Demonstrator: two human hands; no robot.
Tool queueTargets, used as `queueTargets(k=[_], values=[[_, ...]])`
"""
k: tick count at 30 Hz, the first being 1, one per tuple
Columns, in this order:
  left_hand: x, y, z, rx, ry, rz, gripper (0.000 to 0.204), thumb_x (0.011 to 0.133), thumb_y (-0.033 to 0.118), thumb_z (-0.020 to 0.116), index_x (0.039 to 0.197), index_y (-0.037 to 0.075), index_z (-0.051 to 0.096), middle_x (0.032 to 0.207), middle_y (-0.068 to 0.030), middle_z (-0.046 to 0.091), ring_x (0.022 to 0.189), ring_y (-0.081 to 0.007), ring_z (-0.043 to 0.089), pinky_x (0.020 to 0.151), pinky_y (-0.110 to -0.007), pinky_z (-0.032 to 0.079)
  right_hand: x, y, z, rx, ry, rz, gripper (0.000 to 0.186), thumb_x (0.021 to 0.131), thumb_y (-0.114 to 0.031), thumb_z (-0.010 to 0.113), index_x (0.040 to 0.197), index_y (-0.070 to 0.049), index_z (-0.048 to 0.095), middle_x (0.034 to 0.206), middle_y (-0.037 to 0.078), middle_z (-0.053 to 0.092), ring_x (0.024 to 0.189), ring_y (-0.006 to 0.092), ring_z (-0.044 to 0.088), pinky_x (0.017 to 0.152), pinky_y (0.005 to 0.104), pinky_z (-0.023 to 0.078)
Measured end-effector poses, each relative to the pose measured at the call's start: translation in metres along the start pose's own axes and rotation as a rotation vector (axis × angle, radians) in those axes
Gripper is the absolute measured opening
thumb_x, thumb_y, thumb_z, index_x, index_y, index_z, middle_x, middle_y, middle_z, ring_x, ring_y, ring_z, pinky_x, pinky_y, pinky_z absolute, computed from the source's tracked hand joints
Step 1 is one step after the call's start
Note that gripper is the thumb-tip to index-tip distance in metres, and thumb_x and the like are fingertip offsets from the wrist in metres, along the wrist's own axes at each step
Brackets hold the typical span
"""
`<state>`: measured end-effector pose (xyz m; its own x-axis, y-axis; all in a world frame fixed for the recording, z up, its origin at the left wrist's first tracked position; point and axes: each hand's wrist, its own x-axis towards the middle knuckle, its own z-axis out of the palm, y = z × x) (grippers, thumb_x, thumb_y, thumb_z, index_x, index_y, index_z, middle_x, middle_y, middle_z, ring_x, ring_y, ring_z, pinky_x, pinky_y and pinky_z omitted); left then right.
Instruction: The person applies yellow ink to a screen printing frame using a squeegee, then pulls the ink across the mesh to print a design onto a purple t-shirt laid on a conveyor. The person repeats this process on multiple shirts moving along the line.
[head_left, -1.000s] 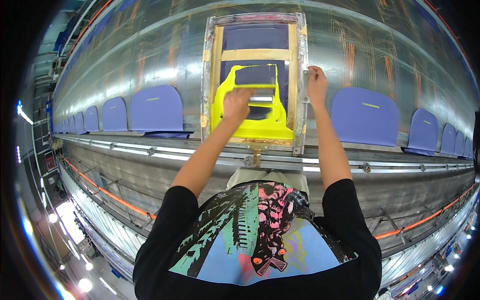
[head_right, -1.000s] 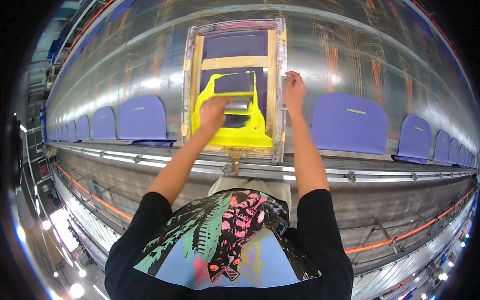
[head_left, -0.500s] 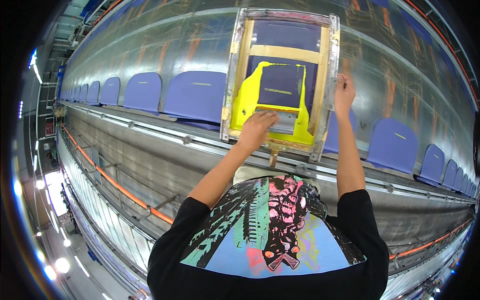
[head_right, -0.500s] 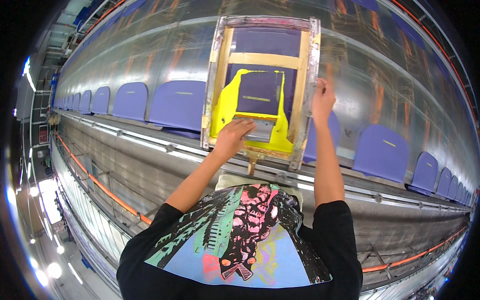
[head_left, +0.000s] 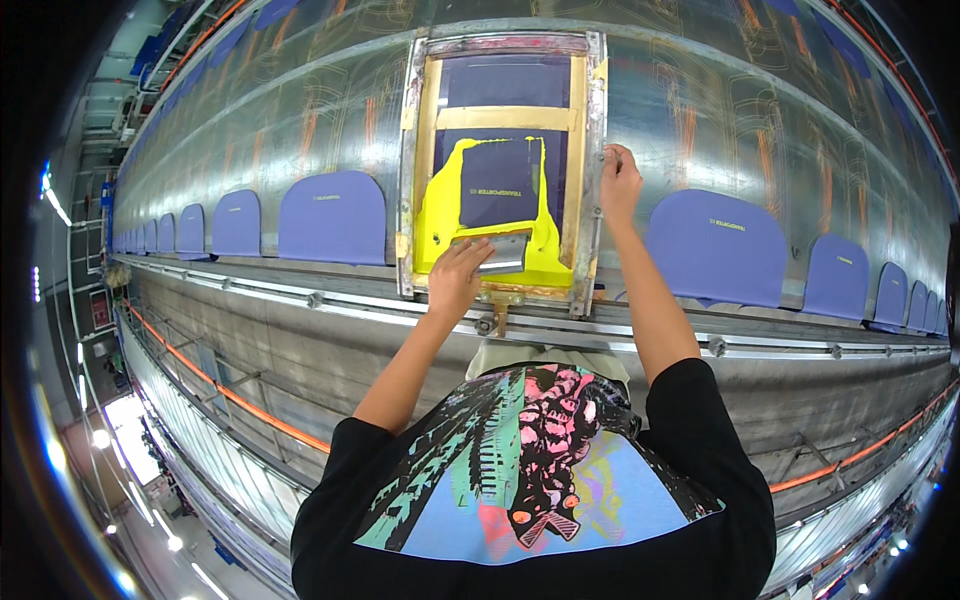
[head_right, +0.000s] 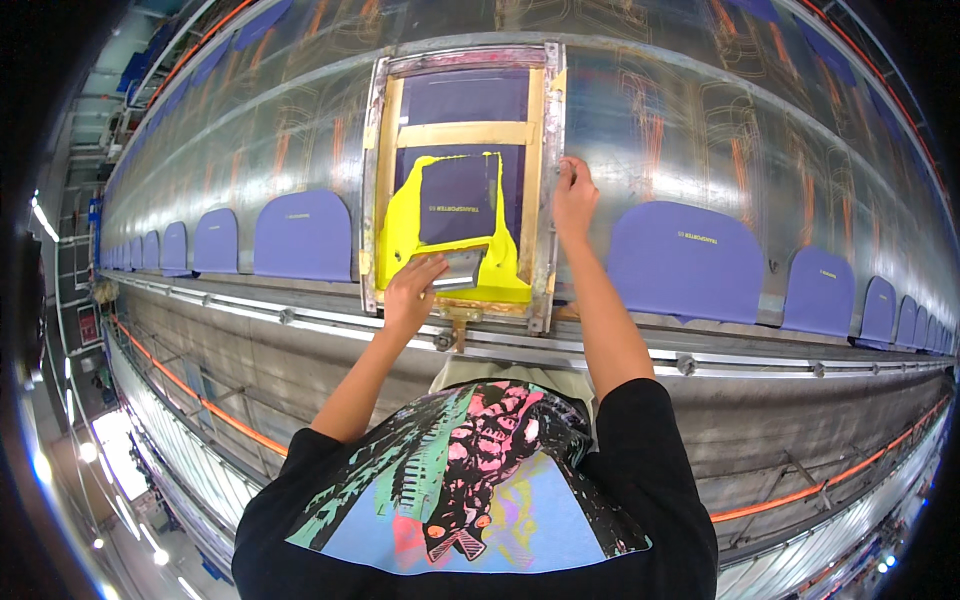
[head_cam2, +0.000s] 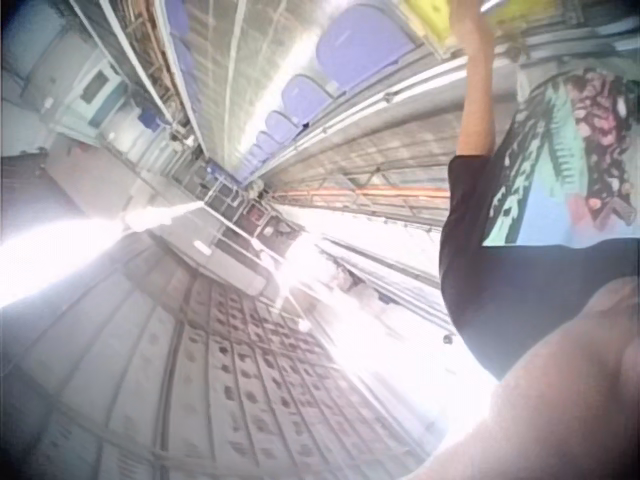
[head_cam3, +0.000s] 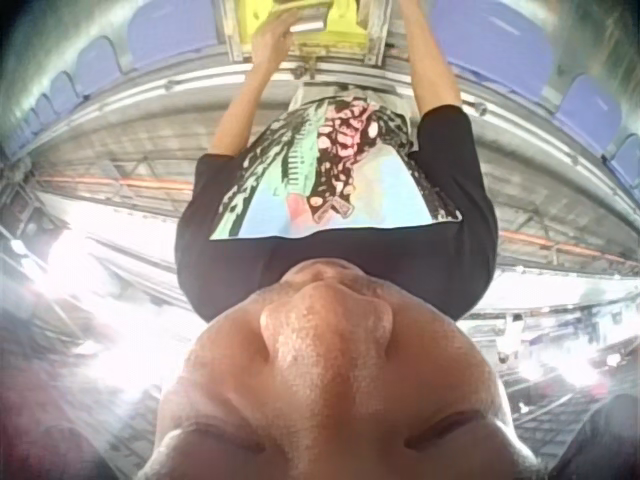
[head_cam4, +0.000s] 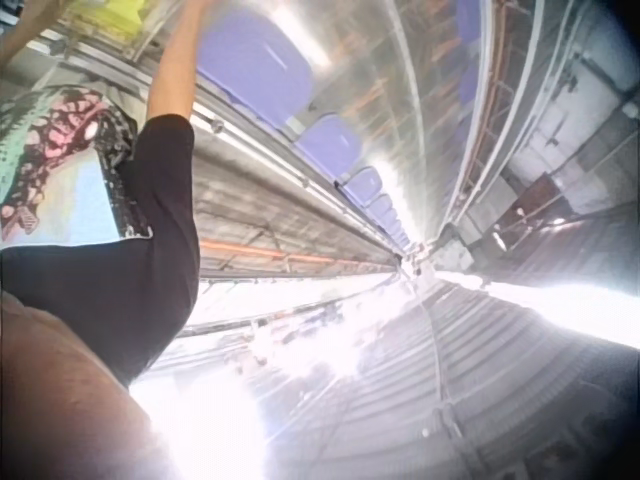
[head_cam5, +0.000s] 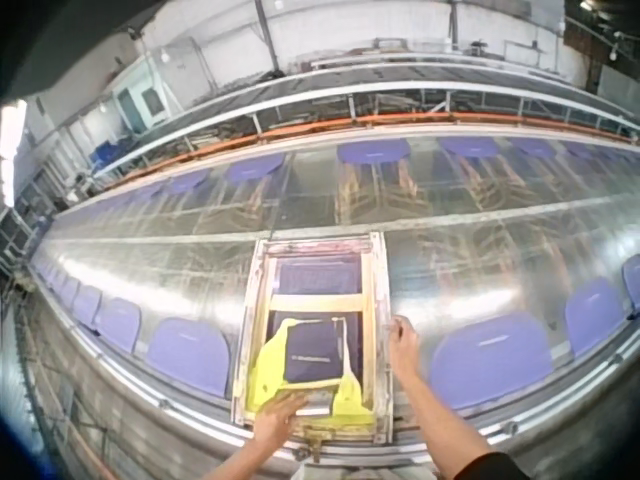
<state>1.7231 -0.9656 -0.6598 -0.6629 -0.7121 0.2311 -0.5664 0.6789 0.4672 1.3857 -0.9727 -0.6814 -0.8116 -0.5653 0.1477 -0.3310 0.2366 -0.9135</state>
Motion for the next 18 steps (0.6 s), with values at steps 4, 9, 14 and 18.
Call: queueTargets(k=[4,9,14,18], values=[[-0.031,-0.002,-0.004,0.01,-0.075,0.031,0.057,0.075,-0.007,0.065,0.126,0.017,0.07,0.134,-0.0013,0.069,0.125,-0.031,0.063,0.107,-0.049,0.05,0.005,0.015,0.003,-0.03,0.004,0.046,0.021,0.102,-0.023,0.061,0.109,-0.008,0.073,0.068,0.01,0.061,0.061,0.0226,0.057,0.065,0.0406,0.047],[-0.016,-0.015,0.013,0.085,-0.108,0.116,0.052,0.077,-0.006,0.063,0.122,0.017,0.072,0.133,-0.0027,0.069,0.126,-0.0305,0.063,0.107,-0.05,0.049,0.01,0.024,0.004,-0.088,0.029,0.054,0.022,0.102,-0.024,0.06,0.109,-0.008,0.073,0.065,0.009,0.058,0.06,0.0204,0.055,0.063,0.0399,0.045],[0.113,-0.031,0.002,-0.008,0.021,0.051,0.038,0.08,-0.002,0.06,0.108,0.018,0.077,0.096,-0.0088,0.076,0.085,-0.0309,0.071,0.074,-0.044,0.058,0.005,0.02,0.002,-0.062,-0.019,0.065,0.022,0.102,-0.024,0.059,0.111,-0.009,0.072,0.07,0.014,0.064,0.063,0.0277,0.062,0.068,0.0438,0.049],[0.172,-0.047,0.002,0.077,0.05,0.099,0.04,0.078,-0.004,0.061,0.107,0.018,0.077,0.1,-0.0074,0.077,0.088,-0.0318,0.071,0.076,-0.045,0.057,0.003,0.013,0.006,-0.068,-0.041,0.084,0.021,0.102,-0.022,0.059,0.11,-0.009,0.072,0.067,0.014,0.061,0.061,0.0258,0.059,0.066,0.0426,0.048]])
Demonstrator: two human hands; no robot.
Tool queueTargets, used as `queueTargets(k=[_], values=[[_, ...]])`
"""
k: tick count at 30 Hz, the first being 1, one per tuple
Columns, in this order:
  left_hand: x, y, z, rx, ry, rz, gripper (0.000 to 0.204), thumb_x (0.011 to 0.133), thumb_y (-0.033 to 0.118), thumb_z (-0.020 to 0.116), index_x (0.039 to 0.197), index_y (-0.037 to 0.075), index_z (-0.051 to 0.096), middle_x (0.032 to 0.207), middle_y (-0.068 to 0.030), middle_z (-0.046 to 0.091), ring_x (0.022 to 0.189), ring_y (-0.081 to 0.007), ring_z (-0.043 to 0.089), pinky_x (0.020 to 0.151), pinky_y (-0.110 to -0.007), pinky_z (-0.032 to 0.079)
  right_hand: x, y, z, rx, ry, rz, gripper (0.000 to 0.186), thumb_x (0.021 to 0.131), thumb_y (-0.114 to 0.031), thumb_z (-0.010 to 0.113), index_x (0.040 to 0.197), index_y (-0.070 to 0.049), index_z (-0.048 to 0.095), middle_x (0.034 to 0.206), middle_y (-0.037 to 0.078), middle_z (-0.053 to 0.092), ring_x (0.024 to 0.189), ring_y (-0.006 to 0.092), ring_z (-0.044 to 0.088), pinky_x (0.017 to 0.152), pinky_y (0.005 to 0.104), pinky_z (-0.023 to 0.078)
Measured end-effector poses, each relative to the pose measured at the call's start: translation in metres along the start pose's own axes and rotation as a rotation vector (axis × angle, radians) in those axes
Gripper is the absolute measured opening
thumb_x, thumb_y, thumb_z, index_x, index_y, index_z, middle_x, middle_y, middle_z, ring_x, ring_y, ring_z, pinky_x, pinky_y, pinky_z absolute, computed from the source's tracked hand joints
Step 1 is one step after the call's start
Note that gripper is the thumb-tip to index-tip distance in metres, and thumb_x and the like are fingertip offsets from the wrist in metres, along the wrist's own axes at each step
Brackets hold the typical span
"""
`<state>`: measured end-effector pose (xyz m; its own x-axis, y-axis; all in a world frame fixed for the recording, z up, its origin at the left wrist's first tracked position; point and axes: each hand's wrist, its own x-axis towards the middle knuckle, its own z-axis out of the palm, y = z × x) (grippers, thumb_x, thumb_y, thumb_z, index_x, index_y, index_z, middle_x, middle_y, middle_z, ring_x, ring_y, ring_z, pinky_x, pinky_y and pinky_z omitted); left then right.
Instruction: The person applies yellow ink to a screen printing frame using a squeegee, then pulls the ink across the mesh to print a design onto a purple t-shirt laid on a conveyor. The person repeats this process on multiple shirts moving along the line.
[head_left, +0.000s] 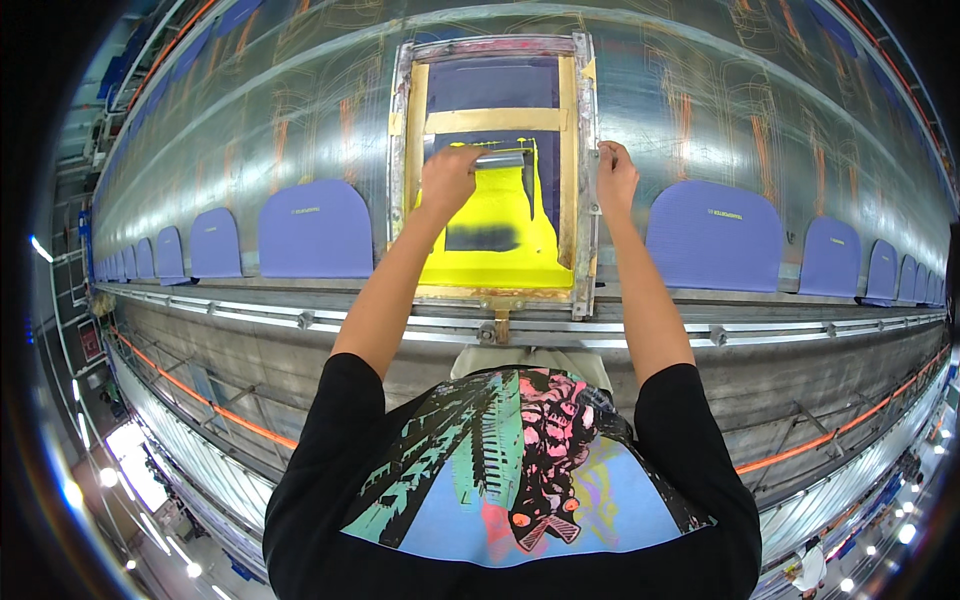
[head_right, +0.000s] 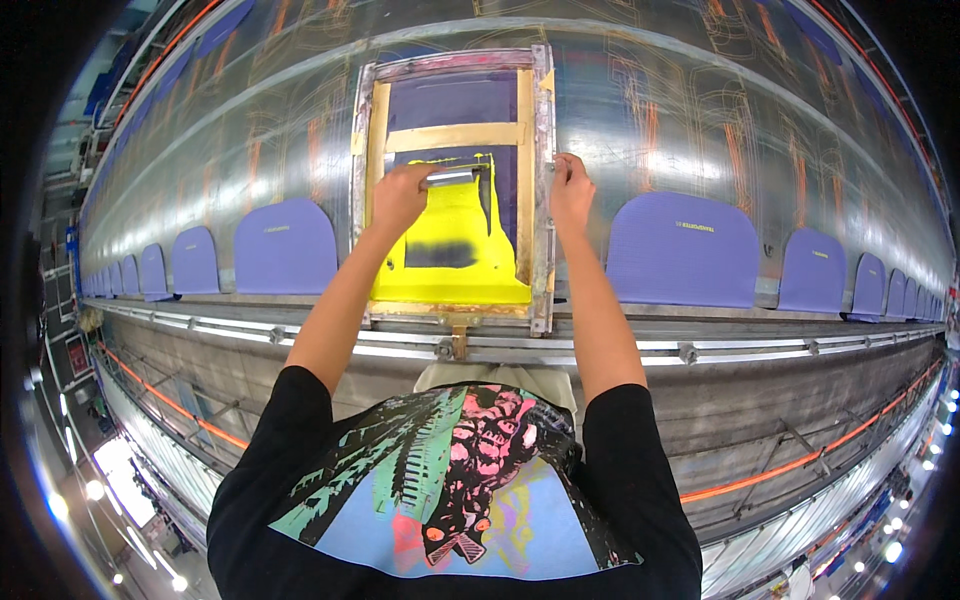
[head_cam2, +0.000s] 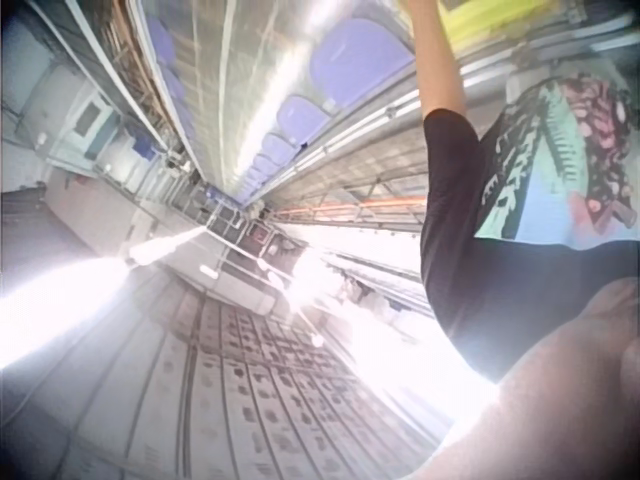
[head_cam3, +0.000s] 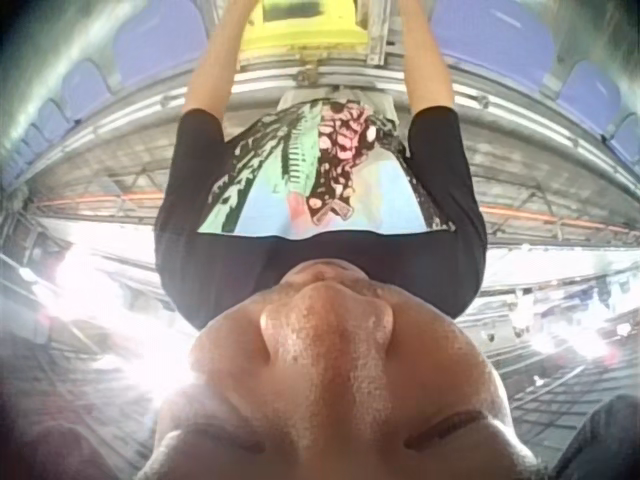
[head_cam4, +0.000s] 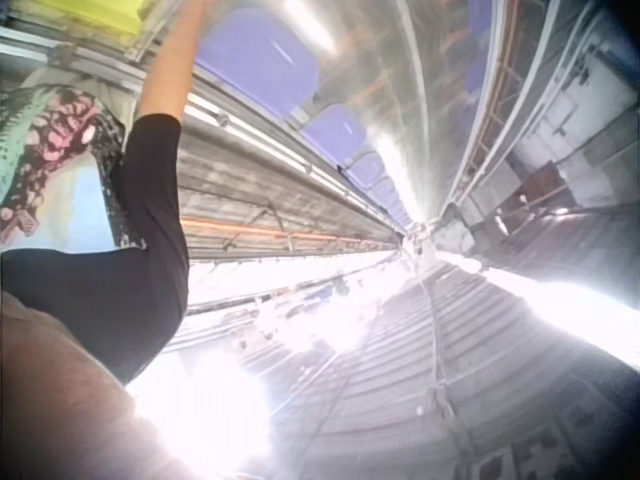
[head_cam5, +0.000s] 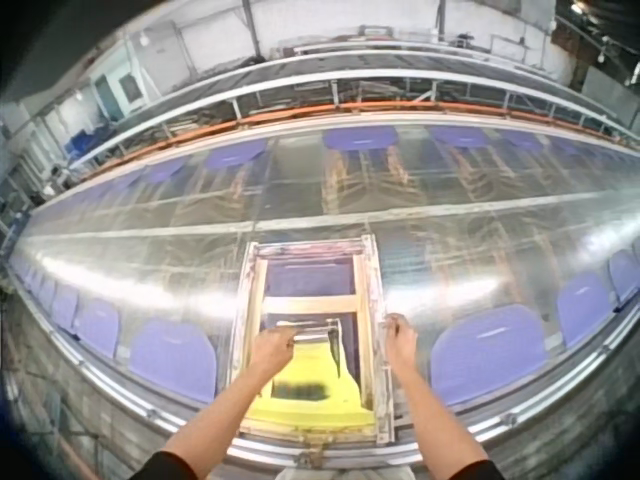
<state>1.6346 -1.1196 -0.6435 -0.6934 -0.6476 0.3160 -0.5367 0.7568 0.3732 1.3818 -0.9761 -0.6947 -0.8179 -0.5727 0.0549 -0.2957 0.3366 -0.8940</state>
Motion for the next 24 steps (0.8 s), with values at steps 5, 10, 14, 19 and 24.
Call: queueTargets(k=[5,10,14,19,24], values=[[-0.064,0.023,0.021,-0.013,0.083,0.043,0.038,0.076,-0.006,0.061,0.104,0.015,0.078,0.1,-0.0048,0.077,0.092,-0.0286,0.071,0.079,-0.042,0.056,-0.001,0.005,-0.005,0.032,0.025,-0.006,0.02,0.102,-0.021,0.06,0.11,-0.008,0.073,0.067,0.014,0.062,0.062,0.0257,0.059,0.066,0.0425,0.049],[-0.112,0.043,0.009,-0.033,0.093,0.084,0.037,0.076,-0.007,0.06,0.1,0.015,0.077,0.104,-0.0019,0.077,0.096,-0.0252,0.07,0.08,-0.042,0.055,0.004,0.01,-0.007,-0.01,0.055,0.009,0.021,0.101,-0.021,0.06,0.111,-0.008,0.073,0.067,0.014,0.062,0.062,0.0261,0.059,0.067,0.0431,0.049],[-0.052,0.018,0.016,-0.062,0.103,0.002,0.04,0.073,-0.007,0.06,0.099,0.016,0.079,0.091,-0.0076,0.075,0.083,-0.029,0.07,0.071,-0.042,0.056,-0.001,0.0,-0.011,-0.028,0.012,0.044,0.021,0.102,-0.022,0.06,0.111,-0.008,0.073,0.068,0.014,0.062,0.063,0.0282,0.06,0.068,0.0435,0.049],[0.022,-0.006,0.017,0.067,0.001,-0.032,0.042,0.079,-0.001,0.06,0.108,0.024,0.078,0.091,-0.0097,0.074,0.087,-0.0314,0.07,0.073,-0.043,0.057,0.001,0.003,0.0,0.0,0.001,-0.008,0.022,0.102,-0.022,0.059,0.109,-0.007,0.072,0.071,0.016,0.064,0.064,0.0298,0.062,0.069,0.0437,0.05],[-0.034,0.007,0.028,0.161,-0.068,-0.007,0.042,0.077,-0.004,0.06,0.105,0.023,0.076,0.1,-0.0028,0.074,0.094,-0.0276,0.069,0.078,-0.045,0.055,0.008,0.011,0.004,0.042,0.025,-0.02,0.021,0.101,-0.022,0.06,0.109,-0.008,0.073,0.07,0.016,0.063,0.064,0.0295,0.061,0.069,0.0432,0.05]])
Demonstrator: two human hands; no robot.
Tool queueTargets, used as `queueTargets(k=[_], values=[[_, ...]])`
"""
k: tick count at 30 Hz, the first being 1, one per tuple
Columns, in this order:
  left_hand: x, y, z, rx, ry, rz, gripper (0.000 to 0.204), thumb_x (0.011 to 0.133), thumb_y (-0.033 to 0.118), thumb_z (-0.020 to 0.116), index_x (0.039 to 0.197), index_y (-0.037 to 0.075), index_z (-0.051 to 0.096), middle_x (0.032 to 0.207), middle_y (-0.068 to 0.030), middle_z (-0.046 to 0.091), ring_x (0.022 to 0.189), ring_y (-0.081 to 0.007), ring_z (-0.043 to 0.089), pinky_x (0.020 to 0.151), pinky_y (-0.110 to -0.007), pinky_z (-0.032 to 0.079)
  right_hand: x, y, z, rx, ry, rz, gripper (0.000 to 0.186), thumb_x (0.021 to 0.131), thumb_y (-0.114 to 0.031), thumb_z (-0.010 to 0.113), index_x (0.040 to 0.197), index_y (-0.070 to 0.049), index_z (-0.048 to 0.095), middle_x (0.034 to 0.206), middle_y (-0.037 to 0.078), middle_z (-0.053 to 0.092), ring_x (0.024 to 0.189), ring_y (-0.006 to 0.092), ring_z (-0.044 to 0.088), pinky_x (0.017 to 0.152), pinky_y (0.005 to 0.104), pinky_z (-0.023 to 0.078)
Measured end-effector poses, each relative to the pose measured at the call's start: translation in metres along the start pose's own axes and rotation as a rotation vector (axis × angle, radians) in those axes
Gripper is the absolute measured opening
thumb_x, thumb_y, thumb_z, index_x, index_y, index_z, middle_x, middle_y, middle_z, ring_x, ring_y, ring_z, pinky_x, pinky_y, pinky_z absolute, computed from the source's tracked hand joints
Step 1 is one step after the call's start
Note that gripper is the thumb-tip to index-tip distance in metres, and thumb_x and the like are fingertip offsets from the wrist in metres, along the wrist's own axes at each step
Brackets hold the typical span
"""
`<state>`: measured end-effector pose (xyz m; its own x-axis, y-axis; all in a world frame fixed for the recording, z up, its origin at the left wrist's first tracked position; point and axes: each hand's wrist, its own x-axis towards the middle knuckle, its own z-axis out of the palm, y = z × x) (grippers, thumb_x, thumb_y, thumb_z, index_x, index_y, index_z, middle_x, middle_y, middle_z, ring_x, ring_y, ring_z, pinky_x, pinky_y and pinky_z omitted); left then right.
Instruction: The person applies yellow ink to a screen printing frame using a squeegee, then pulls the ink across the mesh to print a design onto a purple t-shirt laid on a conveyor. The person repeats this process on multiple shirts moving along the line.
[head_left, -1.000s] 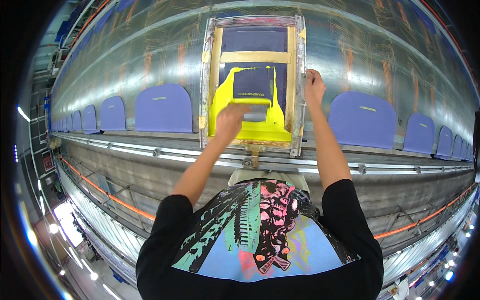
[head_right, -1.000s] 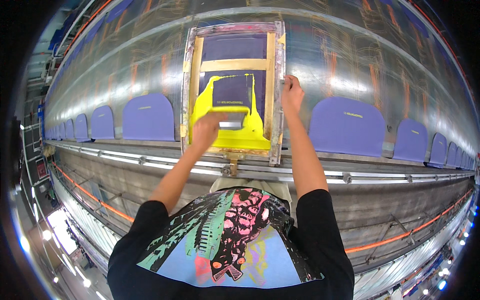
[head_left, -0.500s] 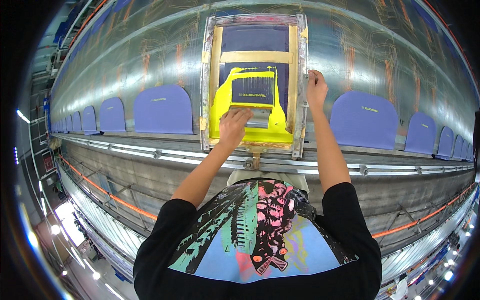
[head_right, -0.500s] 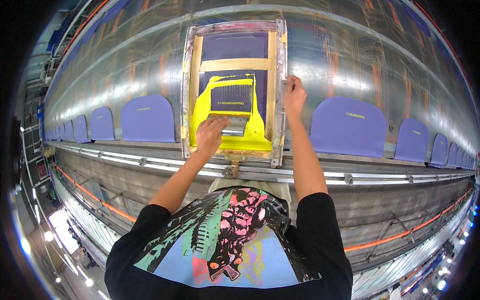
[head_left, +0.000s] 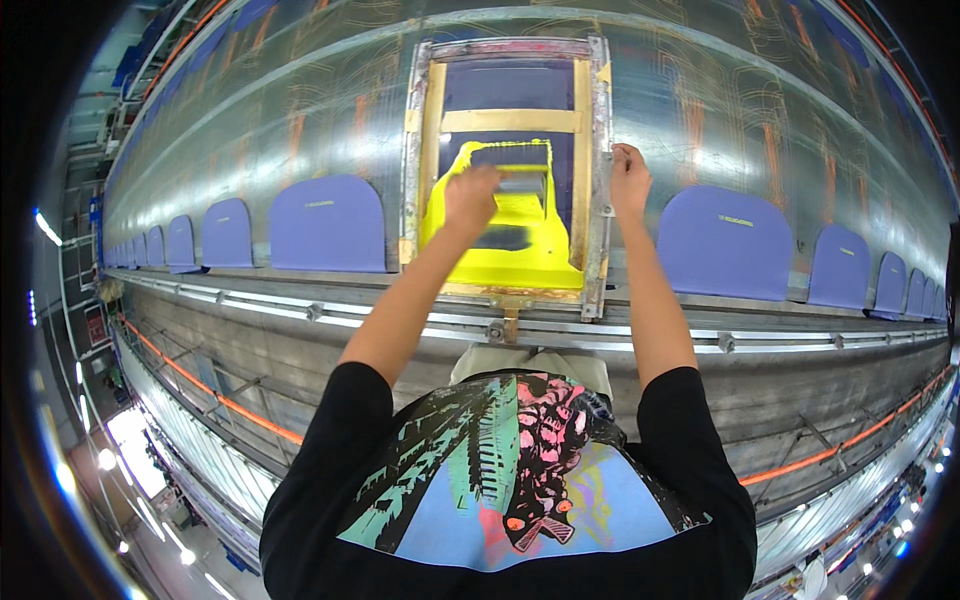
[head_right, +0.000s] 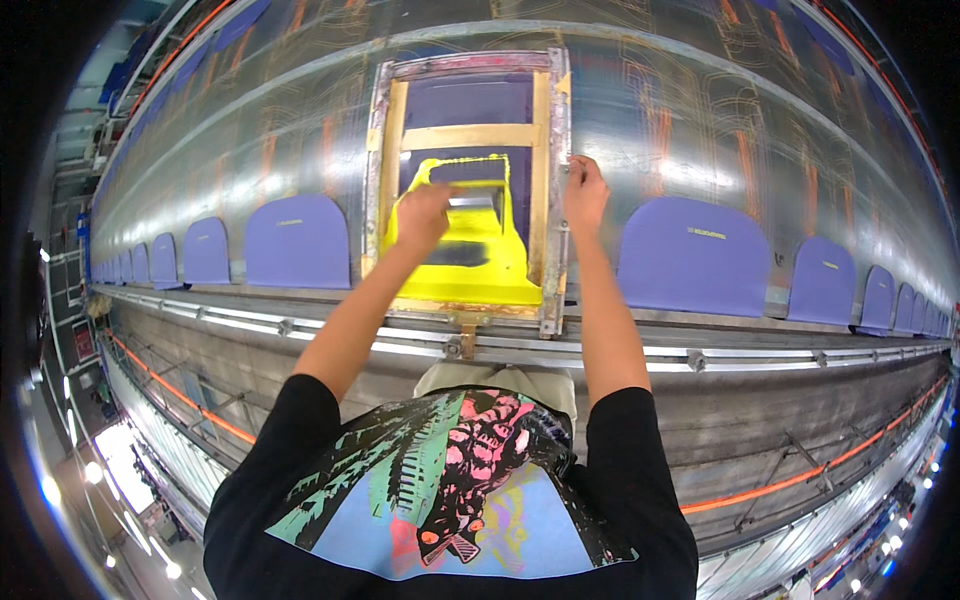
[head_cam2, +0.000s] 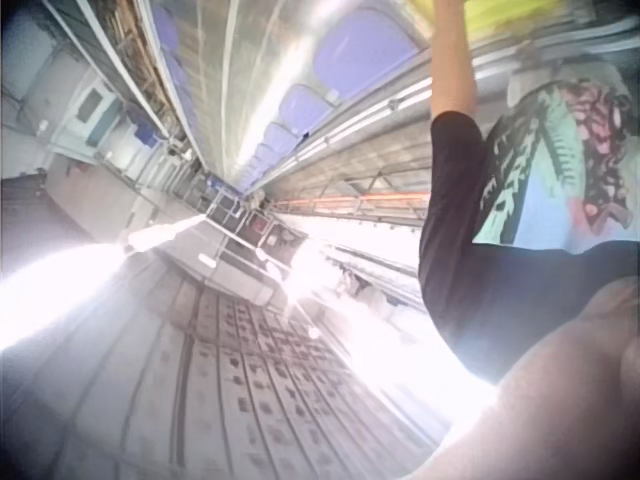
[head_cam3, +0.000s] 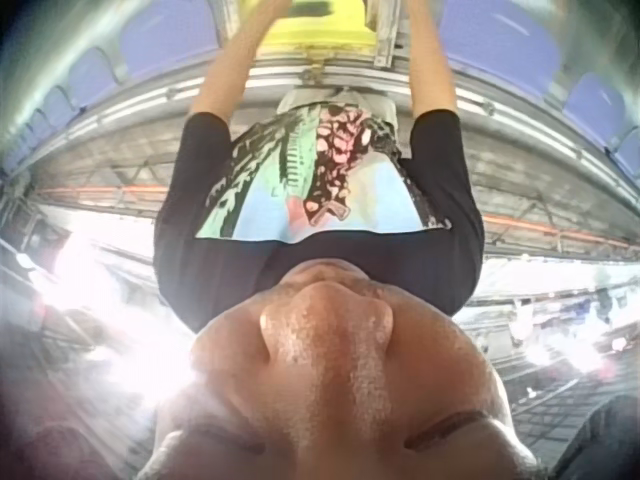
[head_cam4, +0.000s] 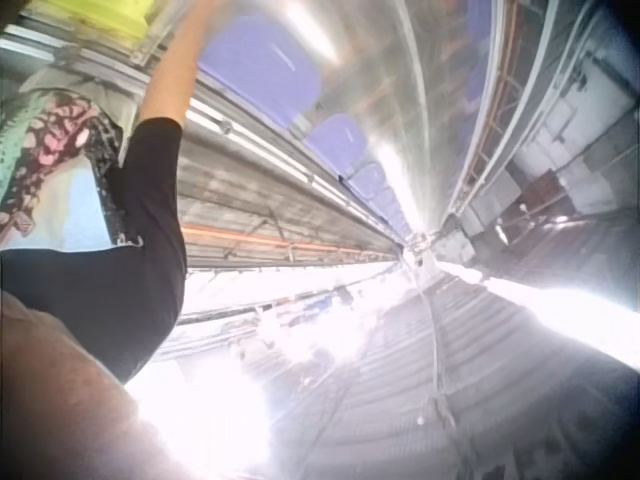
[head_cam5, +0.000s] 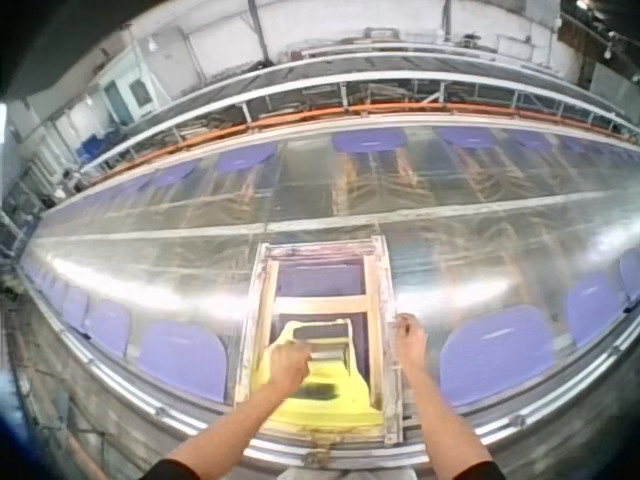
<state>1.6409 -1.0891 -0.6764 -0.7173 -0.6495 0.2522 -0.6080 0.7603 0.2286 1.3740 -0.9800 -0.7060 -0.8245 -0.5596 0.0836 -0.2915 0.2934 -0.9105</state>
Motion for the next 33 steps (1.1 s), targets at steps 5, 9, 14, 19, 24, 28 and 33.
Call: queueTargets(k=[5,9,14,19,24,28,33], values=[[-0.08,0.031,0.01,-0.154,0.092,0.077,0.034,0.079,-0.003,0.063,0.106,0.015,0.075,0.108,-0.0003,0.075,0.098,-0.0244,0.069,0.079,-0.04,0.054,0.015,0.026,-0.005,-0.03,-0.023,0.021,0.02,0.099,-0.02,0.062,0.108,-0.009,0.075,0.071,0.014,0.065,0.064,0.0252,0.061,0.067,0.041,0.049],[-0.099,0.037,0.005,-0.305,0.107,0.105,0.037,0.081,-0.001,0.066,0.114,0.013,0.074,0.119,-0.002,0.074,0.11,-0.0258,0.067,0.09,-0.04,0.055,0.026,0.029,-0.013,-0.077,0.07,-0.097,0.019,0.098,-0.02,0.063,0.107,-0.009,0.076,0.068,0.011,0.064,0.06,0.0203,0.057,0.063,0.0397,0.047],[-0.119,0.037,-0.012,-0.311,-0.015,0.092,0.042,0.079,-0.001,0.067,0.119,0.011,0.073,0.125,-0.0051,0.072,0.116,-0.0281,0.066,0.098,-0.04,0.054,0.005,0.005,-0.014,-0.062,0.103,-0.088,0.019,0.099,-0.021,0.065,0.107,-0.007,0.075,0.064,0.008,0.059,0.058,0.0167,0.052,0.058,0.0378,0.044],[-0.127,0.004,-0.027,-0.338,-0.047,0.008,0.044,0.076,-0.004,0.065,0.117,0.011,0.074,0.123,-0.0063,0.073,0.116,-0.028,0.067,0.096,-0.041,0.056,-0.025,0.002,0.026,0.037,0.08,-0.085,0.018,0.1,-0.02,0.064,0.106,-0.006,0.074,0.063,0.008,0.057,0.058,0.0173,0.052,0.058,0.0377,0.044],[-0.125,-0.003,-0.042,-0.359,-0.058,-0.057,0.05,0.072,-0.008,0.065,0.118,0.01,0.074,0.123,-0.0067,0.073,0.117,-0.0274,0.067,0.096,-0.041,0.056,-0.04,-0.016,0.033,-0.011,0.043,-0.072,0.016,0.1,-0.019,0.063,0.108,-0.008,0.072,0.064,0.01,0.058,0.057,0.0197,0.054,0.06,0.0381,0.045],[-0.131,0.011,-0.018,-0.272,-0.009,-0.068,0.053,0.073,-0.008,0.065,0.121,0.012,0.074,0.128,-0.0043,0.071,0.12,-0.0275,0.065,0.099,-0.04,0.054,-0.022,-0.006,0.03,0.011,0.042,-0.1,0.016,0.101,-0.018,0.062,0.107,-0.007,0.072,0.065,0.012,0.058,0.058,0.0224,0.056,0.061,0.0394,0.046],[-0.151,0.02,-0.012,-0.218,-0.099,-0.046,0.055,0.079,-0.002,0.066,0.13,0.017,0.068,0.139,-0.0013,0.066,0.129,-0.0302,0.06,0.109,-0.049,0.046,-0.002,0.007,0.022,-0.022,0.035,-0.089,0.017,0.101,-0.018,0.061,0.107,-0.007,0.072,0.067,0.014,0.06,0.06,0.0265,0.058,0.063,0.0425,0.047]])
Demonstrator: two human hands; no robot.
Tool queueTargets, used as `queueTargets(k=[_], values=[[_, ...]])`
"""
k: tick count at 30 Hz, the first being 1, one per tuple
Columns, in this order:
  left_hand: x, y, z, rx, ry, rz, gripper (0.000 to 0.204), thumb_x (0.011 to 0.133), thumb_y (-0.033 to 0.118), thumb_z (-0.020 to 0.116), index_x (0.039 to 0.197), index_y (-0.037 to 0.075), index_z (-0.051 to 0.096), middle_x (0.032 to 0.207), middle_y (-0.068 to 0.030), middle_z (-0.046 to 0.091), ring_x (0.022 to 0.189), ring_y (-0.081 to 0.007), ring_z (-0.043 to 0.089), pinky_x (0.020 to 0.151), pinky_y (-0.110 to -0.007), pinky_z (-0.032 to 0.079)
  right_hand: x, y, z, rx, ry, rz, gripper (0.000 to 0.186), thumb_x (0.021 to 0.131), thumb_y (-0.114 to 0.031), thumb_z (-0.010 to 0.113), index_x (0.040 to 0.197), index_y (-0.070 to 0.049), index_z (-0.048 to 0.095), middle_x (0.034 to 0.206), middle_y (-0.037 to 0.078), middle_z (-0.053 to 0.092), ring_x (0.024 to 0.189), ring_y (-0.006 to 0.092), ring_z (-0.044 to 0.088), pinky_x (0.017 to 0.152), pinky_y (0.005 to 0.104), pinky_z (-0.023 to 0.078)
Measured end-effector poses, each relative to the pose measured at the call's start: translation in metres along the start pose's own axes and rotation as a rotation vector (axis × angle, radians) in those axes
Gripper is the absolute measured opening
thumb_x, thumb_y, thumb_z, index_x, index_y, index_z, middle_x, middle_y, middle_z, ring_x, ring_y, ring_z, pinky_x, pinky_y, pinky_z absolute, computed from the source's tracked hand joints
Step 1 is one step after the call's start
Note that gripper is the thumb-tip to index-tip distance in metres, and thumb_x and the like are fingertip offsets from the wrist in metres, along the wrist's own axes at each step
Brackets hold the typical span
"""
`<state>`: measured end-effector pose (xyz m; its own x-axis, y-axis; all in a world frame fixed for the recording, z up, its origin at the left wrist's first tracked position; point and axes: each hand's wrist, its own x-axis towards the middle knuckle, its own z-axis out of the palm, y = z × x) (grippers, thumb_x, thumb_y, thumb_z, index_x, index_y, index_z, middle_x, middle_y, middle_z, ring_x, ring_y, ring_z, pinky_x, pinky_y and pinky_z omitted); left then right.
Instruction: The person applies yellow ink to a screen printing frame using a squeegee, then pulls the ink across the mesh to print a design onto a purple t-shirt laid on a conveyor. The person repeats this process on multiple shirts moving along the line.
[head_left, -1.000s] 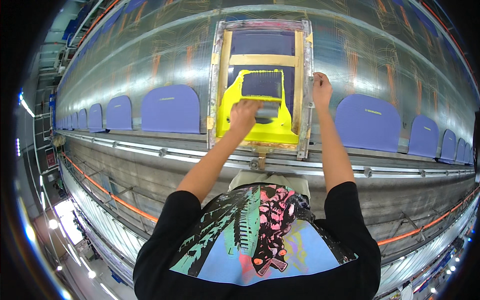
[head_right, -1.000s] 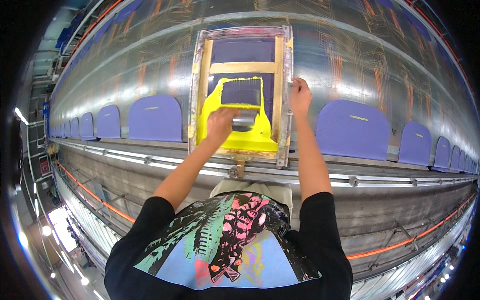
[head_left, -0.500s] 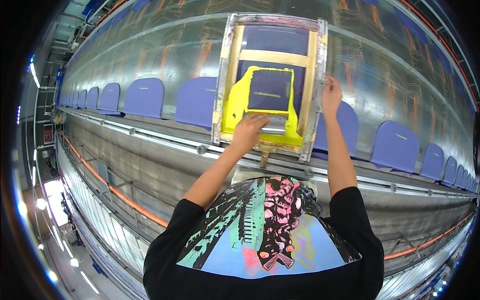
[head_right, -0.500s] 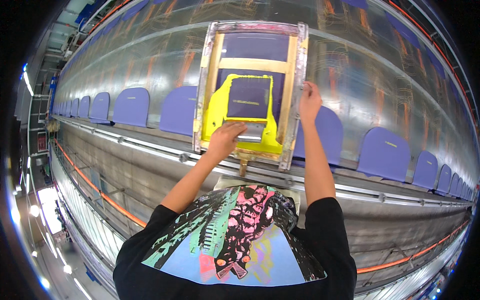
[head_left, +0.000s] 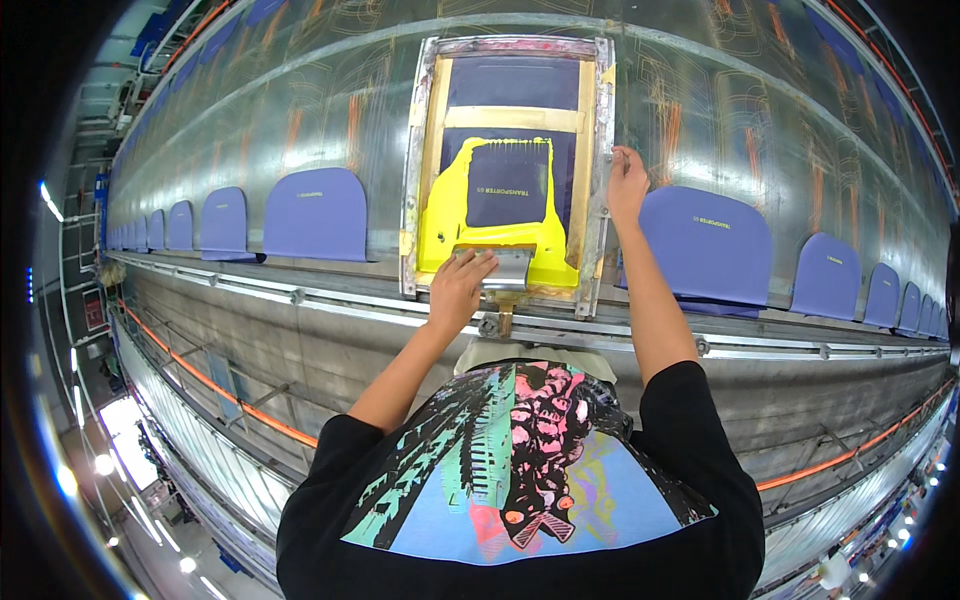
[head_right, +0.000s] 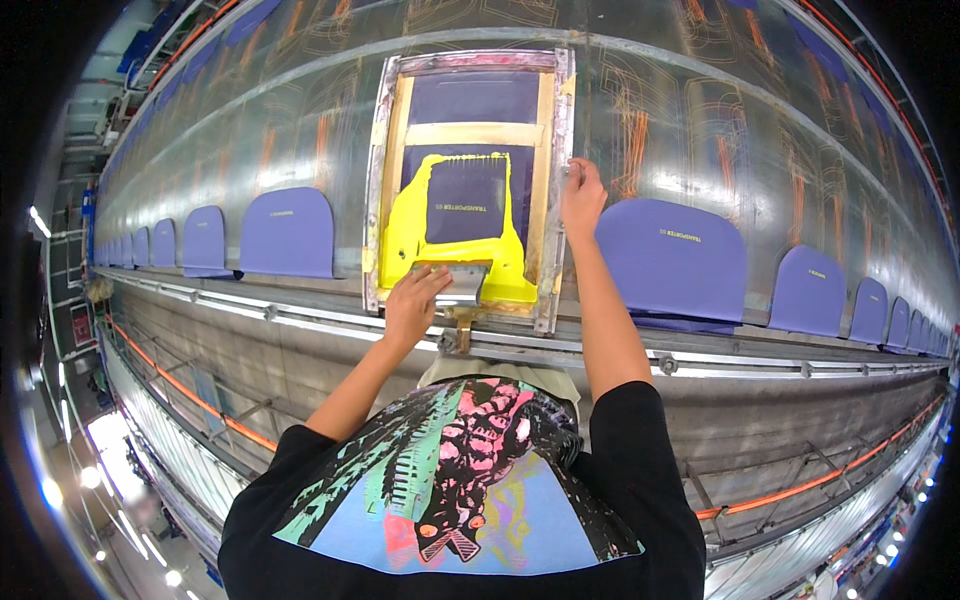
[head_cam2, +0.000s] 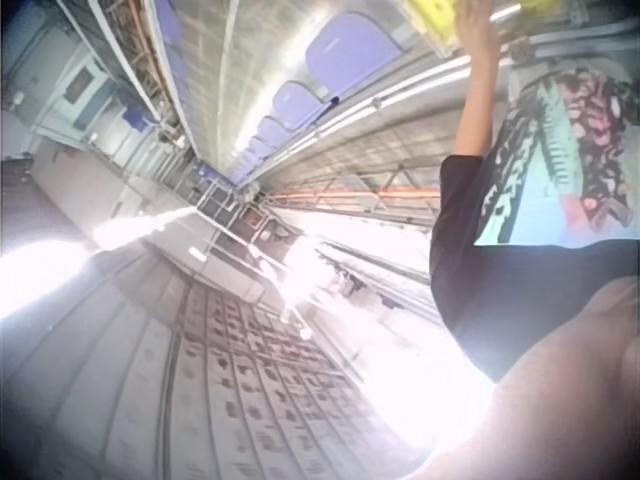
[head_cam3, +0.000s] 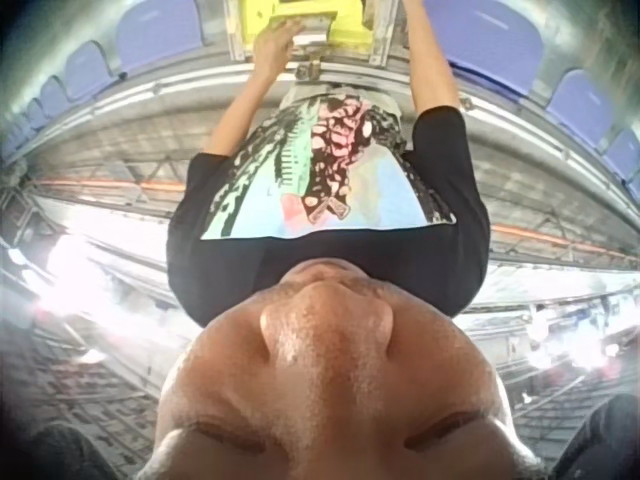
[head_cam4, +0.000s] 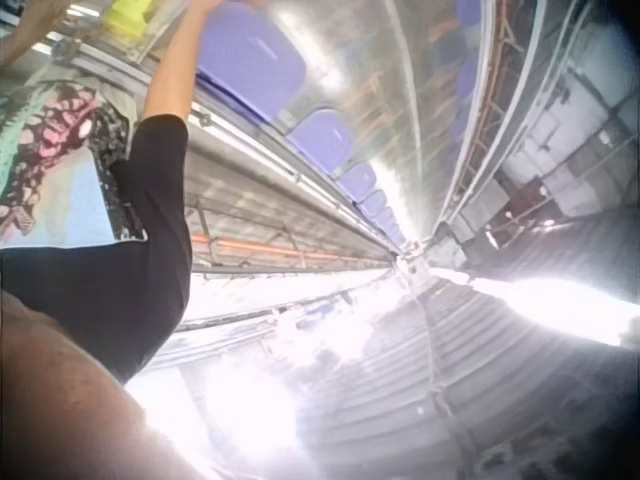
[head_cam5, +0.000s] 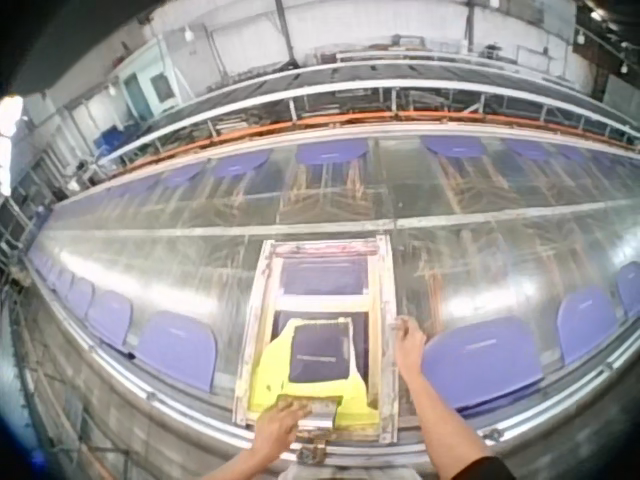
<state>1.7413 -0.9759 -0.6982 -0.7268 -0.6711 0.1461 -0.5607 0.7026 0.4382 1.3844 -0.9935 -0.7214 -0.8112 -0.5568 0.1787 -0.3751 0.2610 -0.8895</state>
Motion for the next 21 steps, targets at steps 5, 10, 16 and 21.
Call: queueTargets(k=[5,10,16,21], values=[[-0.007,-0.011,0.012,0.077,0.018,0.102,0.047,0.081,-0.002,0.063,0.124,0.015,0.07,0.135,-0.0024,0.068,0.124,-0.0309,0.062,0.106,-0.051,0.047,-0.007,0.01,0.007,-0.018,0.028,0.018,0.018,0.102,-0.02,0.06,0.107,-0.007,0.072,0.068,0.015,0.061,0.061,0.028,0.06,0.064,0.0443,0.048],[0.092,-0.046,0.0,-0.002,0.107,0.013,0.039,0.076,-0.004,0.062,0.107,0.016,0.076,0.095,-0.0084,0.074,0.091,-0.031,0.069,0.075,-0.045,0.055,-0.022,0.008,0.019,-0.056,-0.062,0.089,0.019,0.102,-0.021,0.059,0.109,-0.008,0.071,0.069,0.016,0.062,0.063,0.0308,0.061,0.067,0.0455,0.048],[0.164,-0.066,-0.013,0.082,0.204,0.055,0.04,0.078,-0.004,0.06,0.108,0.016,0.076,0.099,-0.0064,0.075,0.095,-0.0309,0.068,0.077,-0.045,0.054,-0.027,0.012,0.029,0.004,-0.05,0.039,0.02,0.102,-0.021,0.059,0.111,-0.008,0.071,0.068,0.016,0.062,0.063,0.0315,0.061,0.066,0.0457,0.048],[0.086,-0.043,0.013,0.079,0.224,0.07,0.038,0.076,-0.004,0.065,0.106,0.016,0.076,0.105,-0.0026,0.076,0.096,-0.0264,0.069,0.078,-0.042,0.052,-0.023,0.01,0.022,0.016,-0.057,0.05,0.018,0.102,-0.02,0.061,0.11,-0.008,0.071,0.066,0.014,0.059,0.06,0.0262,0.057,0.064,0.0435,0.046]])
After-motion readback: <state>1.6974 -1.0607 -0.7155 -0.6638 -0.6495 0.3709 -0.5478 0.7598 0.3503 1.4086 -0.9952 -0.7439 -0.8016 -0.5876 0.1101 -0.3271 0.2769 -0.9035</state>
